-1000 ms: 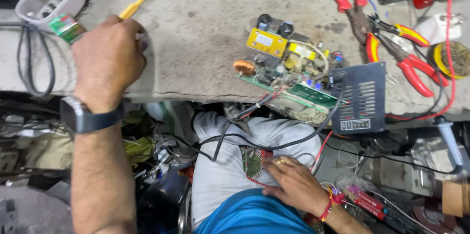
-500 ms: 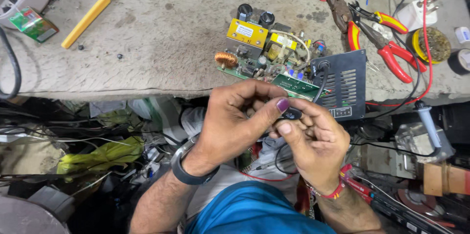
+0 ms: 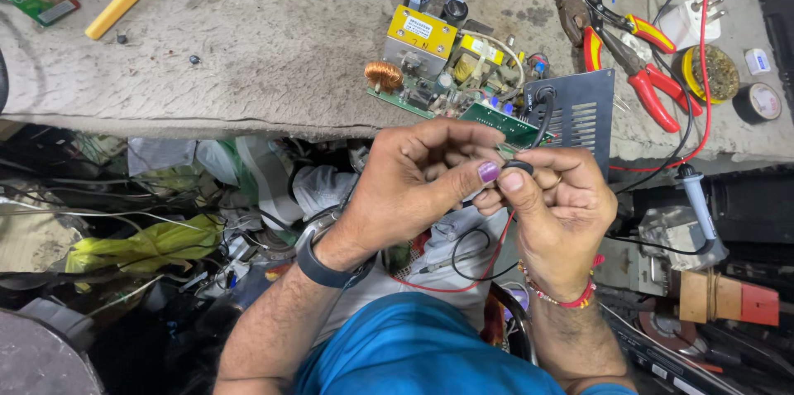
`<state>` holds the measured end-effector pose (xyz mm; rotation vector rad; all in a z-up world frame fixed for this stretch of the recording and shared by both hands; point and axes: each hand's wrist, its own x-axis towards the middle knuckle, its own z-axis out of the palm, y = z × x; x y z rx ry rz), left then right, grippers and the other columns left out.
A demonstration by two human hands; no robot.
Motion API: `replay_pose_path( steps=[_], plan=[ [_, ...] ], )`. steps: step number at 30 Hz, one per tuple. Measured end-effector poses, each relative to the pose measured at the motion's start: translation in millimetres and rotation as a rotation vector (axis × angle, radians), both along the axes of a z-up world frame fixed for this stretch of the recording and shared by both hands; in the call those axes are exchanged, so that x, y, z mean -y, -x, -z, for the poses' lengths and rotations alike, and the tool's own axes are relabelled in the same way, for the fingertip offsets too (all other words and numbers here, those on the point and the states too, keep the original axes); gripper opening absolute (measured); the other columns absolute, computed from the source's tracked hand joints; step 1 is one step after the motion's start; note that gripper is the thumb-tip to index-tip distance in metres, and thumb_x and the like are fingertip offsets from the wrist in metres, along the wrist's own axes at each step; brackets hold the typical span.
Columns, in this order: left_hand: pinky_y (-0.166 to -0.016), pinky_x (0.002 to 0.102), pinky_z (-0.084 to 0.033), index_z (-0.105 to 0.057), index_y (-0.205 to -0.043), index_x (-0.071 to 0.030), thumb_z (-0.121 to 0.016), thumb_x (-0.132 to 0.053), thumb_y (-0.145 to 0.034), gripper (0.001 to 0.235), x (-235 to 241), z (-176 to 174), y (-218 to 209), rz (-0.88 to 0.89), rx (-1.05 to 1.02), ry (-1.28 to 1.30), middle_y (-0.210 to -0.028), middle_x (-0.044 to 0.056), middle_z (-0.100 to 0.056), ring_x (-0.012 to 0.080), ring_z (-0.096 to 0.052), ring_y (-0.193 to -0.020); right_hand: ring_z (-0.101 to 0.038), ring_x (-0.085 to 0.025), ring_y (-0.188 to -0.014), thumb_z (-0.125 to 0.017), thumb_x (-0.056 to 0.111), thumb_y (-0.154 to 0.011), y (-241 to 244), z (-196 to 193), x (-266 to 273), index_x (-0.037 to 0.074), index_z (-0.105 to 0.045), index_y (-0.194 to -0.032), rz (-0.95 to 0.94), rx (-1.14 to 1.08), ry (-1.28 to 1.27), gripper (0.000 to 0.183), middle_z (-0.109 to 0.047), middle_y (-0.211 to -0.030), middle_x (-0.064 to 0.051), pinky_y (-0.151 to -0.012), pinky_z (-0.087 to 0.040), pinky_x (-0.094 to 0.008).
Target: The person repairs a green circuit board by soldering components and connecting wires. They use a soldering iron and pliers to manipulate the board and its parts, flipping it over to access different sides.
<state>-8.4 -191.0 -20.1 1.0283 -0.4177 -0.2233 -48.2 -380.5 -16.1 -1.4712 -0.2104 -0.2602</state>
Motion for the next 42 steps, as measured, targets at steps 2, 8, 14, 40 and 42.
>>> replay_pose_path(
  steps=[2,8,14,40,42],
  plan=[
    [-0.075,0.02,-0.059,-0.065,-0.128,0.004,-0.069,-0.008,-0.1,0.031,-0.7,1.9,-0.2,0.036,-0.033,0.044,-0.101,0.004,-0.074,0.0054,-0.07,-0.085,-0.073,-0.021,-0.079,-0.066,-0.006,-0.102,-0.4,-0.7,0.6,-0.007,-0.057,-0.121,0.0,-0.024,0.014,0.021,-0.071,-0.099,-0.02,-0.072,-0.063,-0.033],
    [-0.077,0.024,-0.061,-0.071,-0.123,0.008,-0.071,-0.005,-0.102,0.024,8.9,7.9,4.0,-0.065,-0.009,0.113,-0.099,0.009,-0.076,0.0084,-0.07,-0.086,-0.073,-0.019,-0.076,-0.066,-0.006,-0.107,-2.1,2.9,-4.4,-0.006,-0.058,-0.122,-0.049,0.057,-0.151,0.018,-0.073,-0.095,-0.02,-0.071,-0.062,-0.03],
    [-0.078,0.025,-0.062,-0.07,-0.124,0.006,-0.071,-0.007,-0.102,0.026,7.2,21.4,0.0,-0.04,-0.039,0.14,-0.102,0.009,-0.076,0.0086,-0.07,-0.087,-0.072,-0.02,-0.085,-0.069,-0.008,-0.105,-3.0,-3.3,1.9,-0.01,-0.059,-0.116,0.043,0.033,0.049,0.015,-0.071,-0.1,-0.021,-0.075,-0.063,-0.031],
    [-0.123,0.054,-0.044,-0.038,-0.148,-0.011,-0.095,-0.014,-0.076,0.092,-50.7,-8.3,-66.9,-0.537,0.847,-0.757,-0.161,0.023,-0.035,0.0472,-0.04,-0.151,-0.074,-0.023,-0.106,-0.081,-0.01,-0.103,-45.9,-99.6,29.7,-0.008,-0.068,-0.111,0.191,0.443,0.711,0.015,-0.072,-0.111,-0.02,-0.096,-0.061,-0.028],
    [-0.12,0.046,-0.051,-0.036,-0.152,-0.014,-0.095,-0.016,-0.083,0.09,-52.8,4.7,-61.2,-0.491,0.806,-0.666,-0.164,0.022,-0.032,0.0428,-0.044,-0.149,-0.074,-0.023,-0.101,-0.081,-0.011,-0.098,-47.2,-101.0,23.5,-0.008,-0.069,-0.111,0.175,0.469,0.811,0.018,-0.072,-0.107,-0.021,-0.092,-0.06,-0.027]
  ],
)
